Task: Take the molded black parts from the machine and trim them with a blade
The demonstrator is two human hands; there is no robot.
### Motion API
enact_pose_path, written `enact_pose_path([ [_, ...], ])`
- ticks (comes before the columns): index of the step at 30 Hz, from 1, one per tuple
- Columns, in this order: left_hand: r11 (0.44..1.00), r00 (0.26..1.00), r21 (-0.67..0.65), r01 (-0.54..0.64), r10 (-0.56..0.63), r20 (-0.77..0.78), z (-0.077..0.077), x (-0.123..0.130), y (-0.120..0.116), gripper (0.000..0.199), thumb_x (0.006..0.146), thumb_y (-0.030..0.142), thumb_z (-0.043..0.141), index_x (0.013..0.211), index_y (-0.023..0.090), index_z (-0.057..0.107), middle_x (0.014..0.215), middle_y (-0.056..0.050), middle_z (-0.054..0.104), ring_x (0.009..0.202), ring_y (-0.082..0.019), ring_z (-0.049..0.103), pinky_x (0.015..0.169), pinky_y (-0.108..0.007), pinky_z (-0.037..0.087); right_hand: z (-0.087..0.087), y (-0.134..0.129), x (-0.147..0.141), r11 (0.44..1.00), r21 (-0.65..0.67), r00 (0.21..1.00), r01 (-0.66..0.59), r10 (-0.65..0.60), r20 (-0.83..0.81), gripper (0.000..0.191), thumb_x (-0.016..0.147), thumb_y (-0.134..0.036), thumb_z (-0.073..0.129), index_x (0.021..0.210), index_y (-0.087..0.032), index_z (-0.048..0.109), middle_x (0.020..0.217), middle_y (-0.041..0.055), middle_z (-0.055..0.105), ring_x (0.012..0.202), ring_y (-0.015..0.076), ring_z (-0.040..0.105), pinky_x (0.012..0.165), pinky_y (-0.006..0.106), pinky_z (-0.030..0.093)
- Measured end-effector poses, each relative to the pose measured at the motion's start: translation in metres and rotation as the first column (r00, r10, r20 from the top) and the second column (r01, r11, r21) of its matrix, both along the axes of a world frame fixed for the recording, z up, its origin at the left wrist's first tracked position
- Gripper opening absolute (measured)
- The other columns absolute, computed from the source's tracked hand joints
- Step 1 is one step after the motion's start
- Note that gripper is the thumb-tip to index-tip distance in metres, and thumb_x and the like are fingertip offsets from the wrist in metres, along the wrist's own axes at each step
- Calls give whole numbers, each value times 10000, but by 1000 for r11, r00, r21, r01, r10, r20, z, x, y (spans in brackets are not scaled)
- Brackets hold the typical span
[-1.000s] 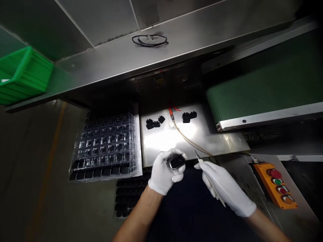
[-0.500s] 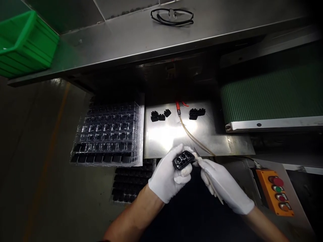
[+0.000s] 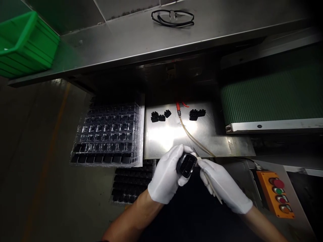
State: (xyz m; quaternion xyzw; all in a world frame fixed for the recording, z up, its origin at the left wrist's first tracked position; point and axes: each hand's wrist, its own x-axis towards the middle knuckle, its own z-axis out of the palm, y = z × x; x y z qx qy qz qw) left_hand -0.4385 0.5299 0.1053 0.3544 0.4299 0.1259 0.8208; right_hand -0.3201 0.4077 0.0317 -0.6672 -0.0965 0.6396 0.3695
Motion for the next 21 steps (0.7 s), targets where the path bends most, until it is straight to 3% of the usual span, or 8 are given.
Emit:
enact_pose_path([
  [3,978,995,205,-32,51,-89,7,0,0,305,1028,344,490,894,173,704,808,-77,658,613,-132,549,578,-212,459,-2,1,-1,1000,3,999,9,-9,-34,486,937,-680,499,1031,-208,571,512,-76,501,335,112,444,256,175,299],
  [6,974,988,217,-63,92,-126,13,1,3,304,1003,295,506,816,180,716,853,-109,668,770,-216,607,656,-265,500,4,2,-3,1000,8,999,29,-29,-23,506,950,-663,487,1136,-205,593,503,-80,481,356,113,444,277,185,320],
  [9,971,983,235,-37,78,-168,15,0,4,317,998,261,477,809,186,720,859,-114,673,732,-219,595,577,-264,455,20,-1,-5,987,68,974,148,-158,166,419,940,-598,549,1034,-207,668,476,-78,415,378,103,406,325,210,364],
  [12,964,985,266,-20,65,-162,12,-3,2,358,1020,319,459,811,189,719,858,-120,685,738,-221,607,551,-257,440,37,-8,-4,950,277,846,147,-266,462,175,882,-400,681,904,-230,715,494,-58,484,427,113,471,416,245,449],
  [14,957,986,291,-8,55,-155,8,-5,-1,405,1031,421,453,834,191,722,840,-120,688,672,-204,583,491,-251,388,45,-11,0,873,478,723,-94,-270,636,91,878,-279,703,965,-253,716,508,-70,515,432,102,486,433,244,440],
  [16,946,987,323,8,44,-153,5,-8,-3,455,1027,509,446,862,192,728,822,-113,688,588,-178,536,449,-252,344,51,-12,5,705,589,628,-395,-261,733,232,902,-193,683,1125,-258,669,505,-103,492,420,80,464,440,234,416],
  [18,938,987,345,29,27,-158,3,-9,-4,480,1023,544,443,876,191,733,830,-109,697,562,-168,531,451,-258,354,55,-9,10,540,610,607,-580,-214,766,395,907,-122,655,1276,-241,580,528,-128,490,431,61,464,475,225,423],
  [21,930,987,364,57,3,-162,4,-8,-4,480,1032,527,438,880,187,740,844,-112,716,615,-187,587,538,-277,441,56,-1,11,457,546,586,-702,-63,808,470,893,-59,592,1330,-215,517,579,-132,531,473,57,511,516,230,440],
])
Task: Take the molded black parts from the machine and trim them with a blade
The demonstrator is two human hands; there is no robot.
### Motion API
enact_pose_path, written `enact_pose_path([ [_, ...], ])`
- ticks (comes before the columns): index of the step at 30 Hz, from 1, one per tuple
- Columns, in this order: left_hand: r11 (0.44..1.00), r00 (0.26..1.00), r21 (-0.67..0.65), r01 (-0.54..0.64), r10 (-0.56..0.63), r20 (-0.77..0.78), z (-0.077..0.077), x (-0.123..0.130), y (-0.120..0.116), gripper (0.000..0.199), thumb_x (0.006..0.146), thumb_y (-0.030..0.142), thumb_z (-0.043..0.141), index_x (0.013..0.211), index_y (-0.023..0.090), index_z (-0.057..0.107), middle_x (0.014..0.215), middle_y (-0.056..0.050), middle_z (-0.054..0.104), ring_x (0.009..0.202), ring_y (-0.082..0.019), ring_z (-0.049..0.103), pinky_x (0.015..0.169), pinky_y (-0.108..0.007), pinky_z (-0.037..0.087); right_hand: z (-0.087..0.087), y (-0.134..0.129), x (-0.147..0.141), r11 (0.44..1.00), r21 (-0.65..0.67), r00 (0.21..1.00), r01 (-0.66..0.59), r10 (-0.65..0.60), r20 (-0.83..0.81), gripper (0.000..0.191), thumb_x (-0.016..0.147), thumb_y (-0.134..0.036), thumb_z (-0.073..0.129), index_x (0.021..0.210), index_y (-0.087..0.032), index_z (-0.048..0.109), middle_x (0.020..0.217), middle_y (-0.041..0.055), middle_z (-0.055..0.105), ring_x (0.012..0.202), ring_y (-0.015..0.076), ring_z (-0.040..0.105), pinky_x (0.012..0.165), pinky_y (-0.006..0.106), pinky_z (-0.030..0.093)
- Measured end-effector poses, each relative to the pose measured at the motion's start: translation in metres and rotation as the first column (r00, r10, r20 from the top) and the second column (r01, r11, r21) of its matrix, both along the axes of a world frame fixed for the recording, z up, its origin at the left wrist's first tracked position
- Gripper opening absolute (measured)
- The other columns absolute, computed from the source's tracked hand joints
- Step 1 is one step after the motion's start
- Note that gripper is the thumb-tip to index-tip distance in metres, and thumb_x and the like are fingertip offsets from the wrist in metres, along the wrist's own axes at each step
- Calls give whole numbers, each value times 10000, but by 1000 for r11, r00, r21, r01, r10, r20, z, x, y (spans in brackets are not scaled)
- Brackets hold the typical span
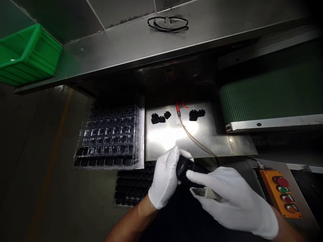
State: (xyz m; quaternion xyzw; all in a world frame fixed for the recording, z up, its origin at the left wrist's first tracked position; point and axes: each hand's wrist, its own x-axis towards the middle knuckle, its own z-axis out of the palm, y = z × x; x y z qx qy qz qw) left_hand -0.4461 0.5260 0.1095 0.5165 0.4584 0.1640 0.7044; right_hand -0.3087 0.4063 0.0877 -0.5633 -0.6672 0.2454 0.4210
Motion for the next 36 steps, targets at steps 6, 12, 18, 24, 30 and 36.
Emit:
enact_pose_path([
  [6,1000,1000,-15,-10,9,-24,0,4,2,492,1037,507,436,807,180,724,829,-115,715,778,-224,641,732,-301,529,-3,15,-10,999,-25,992,-28,30,119,195,878,-79,525,1004,-195,618,606,-92,563,493,82,507,483,267,389],
  [12,928,998,-371,-33,49,31,-7,2,2,487,985,577,519,809,167,713,772,-90,666,435,-84,426,362,-206,241,-1,9,-11,998,35,999,43,-42,-29,133,829,-100,597,793,-217,544,567,-100,531,468,70,489,490,259,396],
  [18,807,977,-591,-17,140,163,-14,1,8,444,975,540,559,863,132,693,845,-90,668,347,-13,361,295,-152,150,2,1,0,934,24,934,356,-356,-10,123,950,-144,601,980,-263,605,510,-114,496,422,78,495,491,238,464],
  [24,704,958,-707,62,157,241,-21,0,14,419,952,542,599,884,134,670,570,10,508,312,-28,312,252,-110,168,-7,7,2,991,11,990,136,-136,23,420,934,-106,626,1330,-224,549,572,-123,524,475,57,510,535,215,466],
  [30,637,972,-767,80,121,202,-25,-1,12,442,952,557,598,856,130,659,546,7,504,299,-42,340,245,-108,192,4,19,-3,986,-92,990,138,-139,-6,167,931,-152,579,772,-203,567,566,-73,495,465,68,447,459,240,372],
  [36,500,931,-850,165,205,301,-28,2,12,506,1063,439,356,834,96,648,742,-87,643,299,-28,364,237,-111,204,14,18,0,788,-410,759,460,-588,-279,340,894,-298,600,591,-223,465,490,-42,408,431,92,371,401,240,334],
])
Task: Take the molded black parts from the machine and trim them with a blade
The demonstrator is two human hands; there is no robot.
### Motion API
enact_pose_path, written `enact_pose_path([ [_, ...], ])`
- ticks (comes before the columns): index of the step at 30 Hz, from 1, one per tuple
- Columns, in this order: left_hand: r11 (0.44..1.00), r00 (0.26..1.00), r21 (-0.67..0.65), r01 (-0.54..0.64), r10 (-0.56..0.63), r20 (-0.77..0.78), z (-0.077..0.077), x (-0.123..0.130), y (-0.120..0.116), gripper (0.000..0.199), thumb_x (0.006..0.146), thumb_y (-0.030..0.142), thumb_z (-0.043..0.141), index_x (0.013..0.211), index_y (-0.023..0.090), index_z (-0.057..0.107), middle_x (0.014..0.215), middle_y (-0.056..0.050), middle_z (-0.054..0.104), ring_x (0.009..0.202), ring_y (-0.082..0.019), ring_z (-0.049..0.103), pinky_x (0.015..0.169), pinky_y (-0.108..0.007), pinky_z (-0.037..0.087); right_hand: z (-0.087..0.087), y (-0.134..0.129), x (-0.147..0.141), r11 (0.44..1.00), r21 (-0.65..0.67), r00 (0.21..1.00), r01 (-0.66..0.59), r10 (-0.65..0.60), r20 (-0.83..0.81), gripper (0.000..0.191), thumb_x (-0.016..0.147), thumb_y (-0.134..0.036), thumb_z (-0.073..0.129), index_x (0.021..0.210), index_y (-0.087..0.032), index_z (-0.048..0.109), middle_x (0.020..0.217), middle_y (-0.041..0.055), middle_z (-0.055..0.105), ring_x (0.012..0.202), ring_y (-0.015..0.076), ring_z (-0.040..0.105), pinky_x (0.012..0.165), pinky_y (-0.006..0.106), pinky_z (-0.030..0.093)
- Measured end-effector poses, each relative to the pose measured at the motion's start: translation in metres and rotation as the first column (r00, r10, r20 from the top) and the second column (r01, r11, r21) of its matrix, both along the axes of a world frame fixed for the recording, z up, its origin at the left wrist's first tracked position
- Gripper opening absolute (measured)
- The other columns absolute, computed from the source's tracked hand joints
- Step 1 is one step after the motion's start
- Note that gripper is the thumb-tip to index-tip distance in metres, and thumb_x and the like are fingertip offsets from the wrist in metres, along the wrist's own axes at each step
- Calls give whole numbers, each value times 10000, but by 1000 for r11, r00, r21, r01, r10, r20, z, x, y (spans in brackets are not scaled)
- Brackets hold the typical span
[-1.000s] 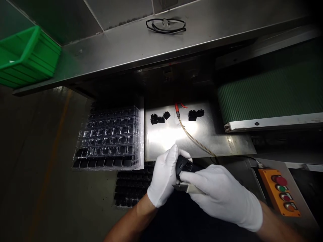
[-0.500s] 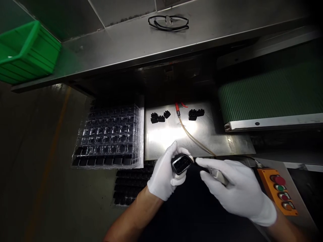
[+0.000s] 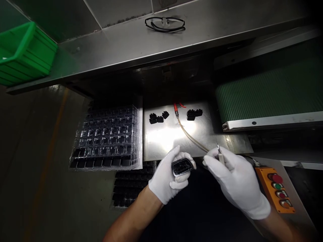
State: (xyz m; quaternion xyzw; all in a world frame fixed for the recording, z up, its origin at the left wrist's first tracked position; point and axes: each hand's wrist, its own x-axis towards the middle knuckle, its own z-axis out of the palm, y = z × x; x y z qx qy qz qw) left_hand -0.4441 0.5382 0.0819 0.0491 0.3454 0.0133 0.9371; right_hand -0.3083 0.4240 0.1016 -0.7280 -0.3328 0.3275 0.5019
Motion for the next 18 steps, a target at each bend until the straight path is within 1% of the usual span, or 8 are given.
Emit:
enact_pose_path([
  [2,999,999,-28,-31,31,12,2,1,1,533,1077,412,297,830,86,640,794,-105,652,308,-19,370,240,-105,208,-2,-1,1,997,-67,996,35,-40,-84,328,882,-354,611,601,-223,503,502,-34,404,446,102,370,409,244,359],
  [3,999,999,-36,-40,41,16,3,1,1,535,1077,412,296,829,83,637,795,-104,648,310,-17,368,240,-104,209,-3,-1,1,995,-88,994,36,-45,-97,322,873,-364,614,603,-222,514,501,-35,398,446,103,363,408,245,359],
  [6,998,998,-38,-55,56,25,4,0,2,532,1076,420,303,834,81,633,793,-99,643,312,-16,368,241,-102,203,-3,0,1,993,-108,997,36,-43,-62,304,850,-366,604,592,-216,544,477,-34,402,429,103,352,402,251,347],
  [9,998,997,-37,-55,57,51,2,-1,3,533,1074,426,310,827,80,631,795,-97,643,312,-15,365,243,-105,183,-1,1,1,993,-107,998,43,-47,-39,309,835,-371,598,577,-205,563,460,-36,420,412,96,361,395,241,345],
  [13,998,995,-58,-39,44,91,0,-1,3,505,1061,428,367,819,76,636,783,-95,640,313,-17,367,250,-109,172,3,4,-1,993,-108,999,35,-38,-28,292,822,-372,589,593,-192,598,454,-46,419,406,85,367,394,225,347],
  [18,997,997,-23,-73,73,32,4,3,1,464,1045,457,446,859,79,642,789,-85,643,326,-14,361,262,-106,146,2,5,-3,999,-45,1000,2,-3,-22,307,854,-351,593,602,-179,624,459,-63,385,406,66,331,390,214,324],
])
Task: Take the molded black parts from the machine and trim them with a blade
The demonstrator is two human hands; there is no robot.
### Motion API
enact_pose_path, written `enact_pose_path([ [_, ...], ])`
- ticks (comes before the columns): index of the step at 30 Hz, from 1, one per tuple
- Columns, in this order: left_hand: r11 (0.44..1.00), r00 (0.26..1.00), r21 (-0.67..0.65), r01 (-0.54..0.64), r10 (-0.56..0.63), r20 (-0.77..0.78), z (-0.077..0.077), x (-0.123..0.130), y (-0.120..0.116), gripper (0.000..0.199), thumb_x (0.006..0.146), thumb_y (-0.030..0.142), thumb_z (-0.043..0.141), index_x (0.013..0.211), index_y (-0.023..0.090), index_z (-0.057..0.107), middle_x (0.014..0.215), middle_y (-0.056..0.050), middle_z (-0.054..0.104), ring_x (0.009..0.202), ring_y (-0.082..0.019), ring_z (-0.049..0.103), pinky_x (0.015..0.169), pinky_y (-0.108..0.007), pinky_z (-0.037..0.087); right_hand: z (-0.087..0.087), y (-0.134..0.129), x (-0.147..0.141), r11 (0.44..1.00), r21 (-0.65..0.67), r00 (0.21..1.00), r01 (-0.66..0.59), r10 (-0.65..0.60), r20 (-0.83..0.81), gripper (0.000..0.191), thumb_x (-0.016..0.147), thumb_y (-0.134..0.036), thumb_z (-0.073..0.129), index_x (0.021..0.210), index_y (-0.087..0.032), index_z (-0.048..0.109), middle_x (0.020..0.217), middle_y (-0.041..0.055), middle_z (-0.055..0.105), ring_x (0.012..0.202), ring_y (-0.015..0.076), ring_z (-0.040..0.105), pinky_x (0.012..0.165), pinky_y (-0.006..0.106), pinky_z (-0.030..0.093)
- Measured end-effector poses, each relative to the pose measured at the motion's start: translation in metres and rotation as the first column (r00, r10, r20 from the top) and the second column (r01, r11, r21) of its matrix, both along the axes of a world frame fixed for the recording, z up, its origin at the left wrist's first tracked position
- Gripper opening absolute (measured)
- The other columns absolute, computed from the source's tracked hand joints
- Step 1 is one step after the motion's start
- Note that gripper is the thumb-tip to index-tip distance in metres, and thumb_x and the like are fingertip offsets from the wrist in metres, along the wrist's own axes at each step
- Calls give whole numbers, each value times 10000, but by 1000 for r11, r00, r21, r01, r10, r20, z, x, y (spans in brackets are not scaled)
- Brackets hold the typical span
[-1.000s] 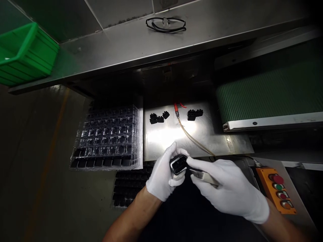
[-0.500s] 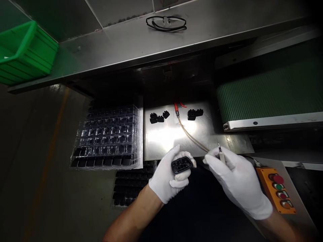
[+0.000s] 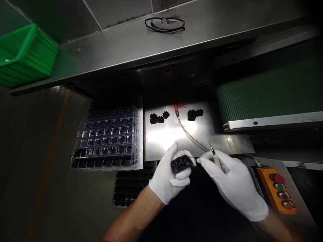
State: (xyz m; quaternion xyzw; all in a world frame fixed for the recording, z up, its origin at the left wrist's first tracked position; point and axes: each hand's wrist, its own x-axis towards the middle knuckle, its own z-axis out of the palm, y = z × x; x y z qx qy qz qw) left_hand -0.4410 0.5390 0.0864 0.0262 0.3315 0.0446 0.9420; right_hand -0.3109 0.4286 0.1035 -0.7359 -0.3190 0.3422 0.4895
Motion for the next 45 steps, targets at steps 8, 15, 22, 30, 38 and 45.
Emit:
enact_pose_path([
  [8,1000,1000,22,7,-6,-24,-1,0,0,622,1079,504,241,840,80,629,791,-96,635,304,-20,362,254,-118,129,-4,-3,-1,999,38,1000,-12,12,11,276,879,-312,610,651,-170,673,461,-68,427,403,58,368,394,188,350],
  [15,1000,1000,8,2,-2,1,-1,-2,-1,532,1067,481,347,867,81,636,785,-91,646,317,-25,377,258,-116,162,-5,-2,-1,994,104,999,-30,25,47,275,902,-291,613,671,-167,695,460,-72,447,391,50,362,381,179,341],
  [22,999,996,-12,30,-29,80,-7,-3,-2,692,1075,524,181,846,69,648,744,-98,645,293,-37,404,255,-123,178,-6,-4,-3,995,99,999,-34,29,45,261,913,-298,615,701,-178,709,453,-71,462,377,59,386,376,183,363],
  [30,999,999,-28,32,-32,10,-7,-1,-5,687,1066,548,191,830,86,643,718,-82,620,292,-36,370,262,-132,145,-11,-6,-4,998,41,999,-42,41,24,261,905,-330,612,693,-203,697,514,-48,584,426,73,470,443,196,423],
  [38,916,987,397,64,2,-164,-2,-3,-10,412,839,204,712,1234,127,625,870,-43,603,669,-108,557,539,-193,442,-26,-14,-5,993,-116,996,-25,15,-88,334,946,-455,541,775,-190,653,634,-8,626,568,128,535,548,268,439],
  [45,589,861,656,472,-145,-488,-33,16,-1,670,840,348,769,1405,132,480,854,-38,649,731,-146,619,732,-283,528,-34,-30,5,982,-146,982,122,-141,-124,298,943,-410,551,787,-180,661,653,-2,638,612,135,565,624,261,484],
])
